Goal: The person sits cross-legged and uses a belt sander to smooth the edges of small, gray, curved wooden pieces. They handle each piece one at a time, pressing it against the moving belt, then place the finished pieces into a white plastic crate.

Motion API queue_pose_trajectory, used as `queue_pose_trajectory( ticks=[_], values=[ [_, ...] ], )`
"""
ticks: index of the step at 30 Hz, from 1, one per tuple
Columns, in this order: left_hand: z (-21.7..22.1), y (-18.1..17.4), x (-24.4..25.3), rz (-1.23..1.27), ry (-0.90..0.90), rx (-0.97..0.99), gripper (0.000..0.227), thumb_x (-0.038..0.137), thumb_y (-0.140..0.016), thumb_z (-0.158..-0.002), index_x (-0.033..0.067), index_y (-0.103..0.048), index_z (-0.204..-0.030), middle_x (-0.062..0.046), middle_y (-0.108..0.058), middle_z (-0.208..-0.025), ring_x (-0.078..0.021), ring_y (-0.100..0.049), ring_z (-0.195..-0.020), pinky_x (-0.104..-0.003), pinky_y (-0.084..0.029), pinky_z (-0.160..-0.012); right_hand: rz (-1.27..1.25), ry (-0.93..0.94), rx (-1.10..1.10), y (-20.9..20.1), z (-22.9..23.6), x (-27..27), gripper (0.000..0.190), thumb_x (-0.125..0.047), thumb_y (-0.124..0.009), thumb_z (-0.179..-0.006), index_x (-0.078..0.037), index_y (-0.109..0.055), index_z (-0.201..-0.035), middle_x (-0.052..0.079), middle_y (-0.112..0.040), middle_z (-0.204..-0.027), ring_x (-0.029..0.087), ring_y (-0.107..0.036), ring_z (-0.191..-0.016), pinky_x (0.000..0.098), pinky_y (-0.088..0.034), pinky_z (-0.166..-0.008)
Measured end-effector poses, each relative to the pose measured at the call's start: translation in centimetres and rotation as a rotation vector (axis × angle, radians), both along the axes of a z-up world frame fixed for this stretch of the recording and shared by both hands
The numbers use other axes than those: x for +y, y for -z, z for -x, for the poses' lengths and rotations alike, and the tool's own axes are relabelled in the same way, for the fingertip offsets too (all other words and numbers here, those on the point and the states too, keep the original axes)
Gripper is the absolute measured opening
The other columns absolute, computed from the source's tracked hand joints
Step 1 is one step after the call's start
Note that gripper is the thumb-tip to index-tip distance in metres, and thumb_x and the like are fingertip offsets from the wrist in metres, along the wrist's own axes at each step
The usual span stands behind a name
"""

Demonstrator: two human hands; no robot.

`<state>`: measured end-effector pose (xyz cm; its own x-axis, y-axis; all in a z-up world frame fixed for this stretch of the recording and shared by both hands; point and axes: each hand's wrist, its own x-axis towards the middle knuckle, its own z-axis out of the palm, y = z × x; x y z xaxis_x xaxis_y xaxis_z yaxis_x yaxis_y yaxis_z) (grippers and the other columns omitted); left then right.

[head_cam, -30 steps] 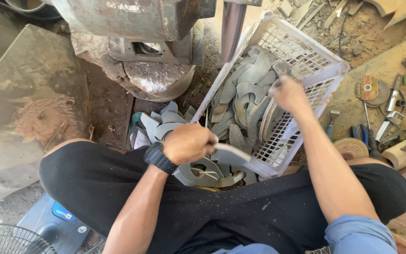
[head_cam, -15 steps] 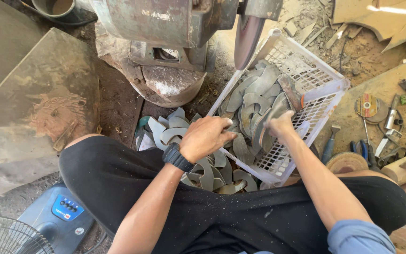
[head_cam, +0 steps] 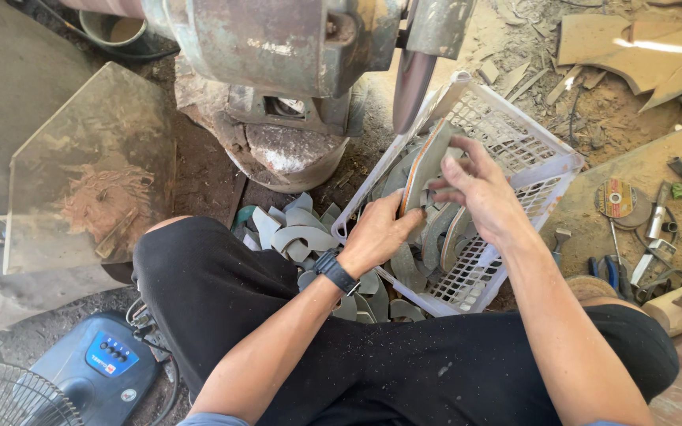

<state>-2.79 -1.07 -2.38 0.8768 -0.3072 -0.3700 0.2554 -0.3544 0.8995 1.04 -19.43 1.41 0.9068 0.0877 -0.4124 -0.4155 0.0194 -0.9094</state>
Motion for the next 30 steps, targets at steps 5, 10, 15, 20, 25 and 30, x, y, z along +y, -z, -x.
queue_pose_trajectory(
  ticks=[5, 10, 15, 20, 25, 30],
  values=[
    [0.4, 0.8, -1.9, 0.533, -0.061, 0.219, 0.037, 0.026, -0.059, -0.100, -0.0029, -0.067, -0.121, -0.009, -0.074, -0.107, -0.0197, -0.072, -0.097, -0.036, -0.061, -0.082, -0.140, -0.062, -0.120, 0.2, -1.9, -0.2, 0.041, -0.020, -0.066, -0.101, -0.002, -0.058, -0.137, 0.005, -0.071, -0.110, 0.014, -0.067, -0.095, 0.0292, -0.052, -0.077],
    [0.2, 1.5, -2.6, 0.798, -0.112, 0.368, 0.043, 0.029, -0.056, -0.104, -0.0092, -0.061, -0.123, -0.017, -0.071, -0.113, -0.0224, -0.073, -0.099, -0.037, -0.064, -0.085, -0.018, -0.100, -0.106, 0.6, -3.6, 0.1, 0.033, -0.019, -0.066, -0.098, -0.005, -0.065, -0.127, 0.001, -0.073, -0.101, 0.009, -0.064, -0.085, 0.0260, -0.049, -0.068],
    [-0.1, 0.9, -2.7, 0.836, -0.173, 0.360, 0.044, 0.028, -0.055, -0.104, -0.0117, -0.059, -0.123, -0.019, -0.071, -0.112, -0.0244, -0.073, -0.098, -0.037, -0.064, -0.083, -0.028, -0.124, -0.122, 0.9, -4.7, 0.5, 0.027, -0.020, -0.070, -0.096, -0.004, -0.071, -0.118, -0.001, -0.072, -0.093, 0.007, -0.061, -0.077, 0.0244, -0.045, -0.062],
    [-0.8, 0.3, -2.7, 0.798, -0.190, 0.344, 0.043, 0.027, -0.054, -0.104, -0.0115, -0.059, -0.121, -0.020, -0.071, -0.111, -0.0248, -0.073, -0.097, -0.036, -0.065, -0.083, -0.062, -0.098, -0.133, 1.3, -5.5, 0.5, 0.027, -0.021, -0.072, -0.095, -0.005, -0.072, -0.117, -0.002, -0.072, -0.089, 0.004, -0.059, -0.072, 0.0220, -0.042, -0.058],
    [-1.8, 0.1, -2.7, 0.789, -0.194, 0.329, 0.042, 0.027, -0.054, -0.104, -0.0104, -0.059, -0.122, -0.020, -0.071, -0.110, -0.0250, -0.074, -0.096, -0.037, -0.066, -0.083, -0.089, -0.085, -0.141, 1.6, -6.5, 0.5, 0.026, -0.019, -0.073, -0.095, -0.004, -0.071, -0.116, -0.001, -0.072, -0.090, 0.005, -0.059, -0.072, 0.0223, -0.041, -0.058],
    [-2.9, 0.3, -2.9, 0.797, -0.211, 0.333, 0.042, 0.027, -0.056, -0.103, -0.0103, -0.060, -0.121, -0.019, -0.072, -0.109, -0.0252, -0.074, -0.095, -0.037, -0.065, -0.083, -0.089, -0.073, -0.143, 1.8, -7.5, 0.4, 0.027, -0.019, -0.071, -0.096, -0.003, -0.071, -0.118, -0.001, -0.073, -0.090, 0.005, -0.061, -0.072, 0.0225, -0.041, -0.058]
  ],
)
